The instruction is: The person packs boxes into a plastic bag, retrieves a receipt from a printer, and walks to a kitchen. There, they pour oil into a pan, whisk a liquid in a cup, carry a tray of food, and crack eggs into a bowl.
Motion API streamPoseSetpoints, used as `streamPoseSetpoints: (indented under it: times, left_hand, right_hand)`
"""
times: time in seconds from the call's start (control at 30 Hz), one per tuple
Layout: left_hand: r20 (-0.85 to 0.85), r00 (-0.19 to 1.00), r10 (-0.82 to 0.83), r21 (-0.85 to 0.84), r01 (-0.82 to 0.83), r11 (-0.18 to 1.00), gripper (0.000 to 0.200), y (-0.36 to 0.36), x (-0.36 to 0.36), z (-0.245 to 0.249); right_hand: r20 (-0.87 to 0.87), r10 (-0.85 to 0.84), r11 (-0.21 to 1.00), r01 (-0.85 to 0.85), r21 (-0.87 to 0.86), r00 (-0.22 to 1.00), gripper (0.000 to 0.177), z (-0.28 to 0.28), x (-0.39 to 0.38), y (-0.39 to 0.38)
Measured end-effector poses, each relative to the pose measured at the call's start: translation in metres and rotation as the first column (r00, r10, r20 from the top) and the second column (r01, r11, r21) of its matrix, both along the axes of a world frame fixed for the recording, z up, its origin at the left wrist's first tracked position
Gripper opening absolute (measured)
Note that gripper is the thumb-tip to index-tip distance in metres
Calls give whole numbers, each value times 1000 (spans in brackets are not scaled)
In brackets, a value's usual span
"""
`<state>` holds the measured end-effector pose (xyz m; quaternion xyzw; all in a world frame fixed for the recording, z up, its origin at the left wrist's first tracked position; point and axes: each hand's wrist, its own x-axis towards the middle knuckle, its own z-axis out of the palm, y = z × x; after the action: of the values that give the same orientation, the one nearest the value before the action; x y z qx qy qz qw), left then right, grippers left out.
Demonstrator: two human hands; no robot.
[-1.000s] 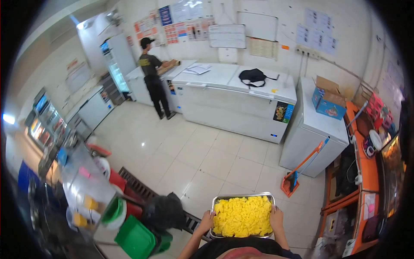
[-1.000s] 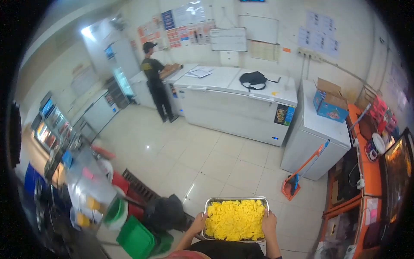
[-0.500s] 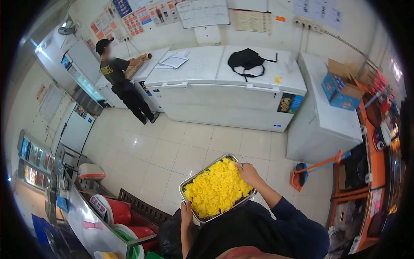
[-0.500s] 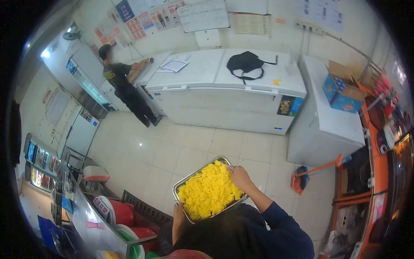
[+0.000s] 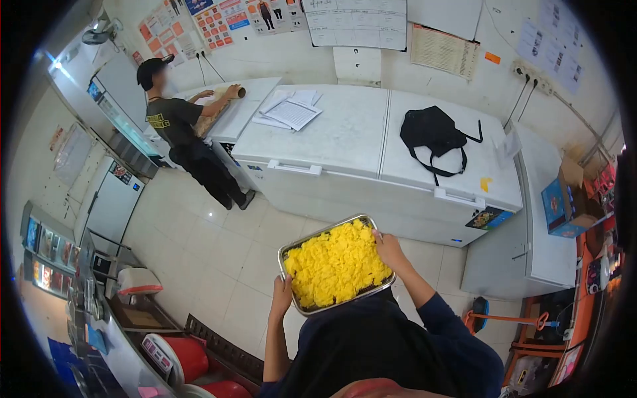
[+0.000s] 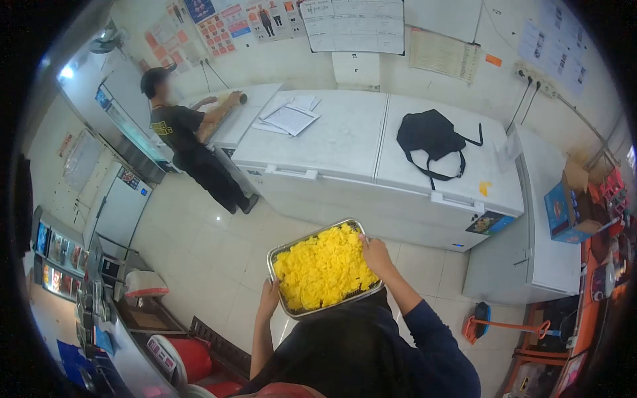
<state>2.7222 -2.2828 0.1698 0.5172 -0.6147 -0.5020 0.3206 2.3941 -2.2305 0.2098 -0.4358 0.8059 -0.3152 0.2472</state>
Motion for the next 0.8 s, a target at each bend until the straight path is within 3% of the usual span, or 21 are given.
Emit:
streamPoseSetpoints:
  times: [0.07,0.13,0.2,0.37,0.43,0.47,0.5,0.57,0.6,0.67,0.8]
  left_hand:
    - [38,999,-28,-1,28,1000,39,-55,-28,-9]
    - [82,995,-47,-8,48,999,38,-97,-59,-6]
    - [-118,990,-77,300,109,948,41,-133,-97,5]
    - [-207,978,25,321,44,946,32,-241,-184,-75]
    - [-165,986,-11,284,58,957,30,-279,-226,-84]
    - [-192,972,134,329,-65,942,28,-291,-255,-81]
    - [-259,961,95,268,-23,963,27,-309,-273,-110]
    - [-108,987,115,309,-76,948,26,-336,-314,-124]
    - [-117,980,161,271,-124,954,29,-342,-331,-125]
    - [14,986,165,421,-156,894,35,-363,-364,-126]
    - [-113,947,300,490,-210,846,42,-375,-402,-197]
  right_hand:
    - [36,-35,999,34,19,999,71,-1,-27,-42]
    - [-44,-39,992,44,115,998,73,-24,-69,-88]
    - [-47,4,992,1,126,999,77,-37,-110,-143]
    - [-23,132,977,-126,171,991,78,-65,-205,-301]
    - [-130,286,953,-268,139,949,74,-96,-250,-376]
    - [-103,340,935,-324,146,935,71,-110,-273,-414]
    - [-66,392,912,-378,158,918,68,-123,-291,-445]
    - [-47,445,888,-433,156,894,63,-132,-321,-500]
    - [-50,484,869,-473,144,874,62,-157,-331,-523]
    - [-62,533,843,-523,129,844,60,-170,-358,-558]
    - [-68,568,816,-551,176,820,57,-173,-381,-590]
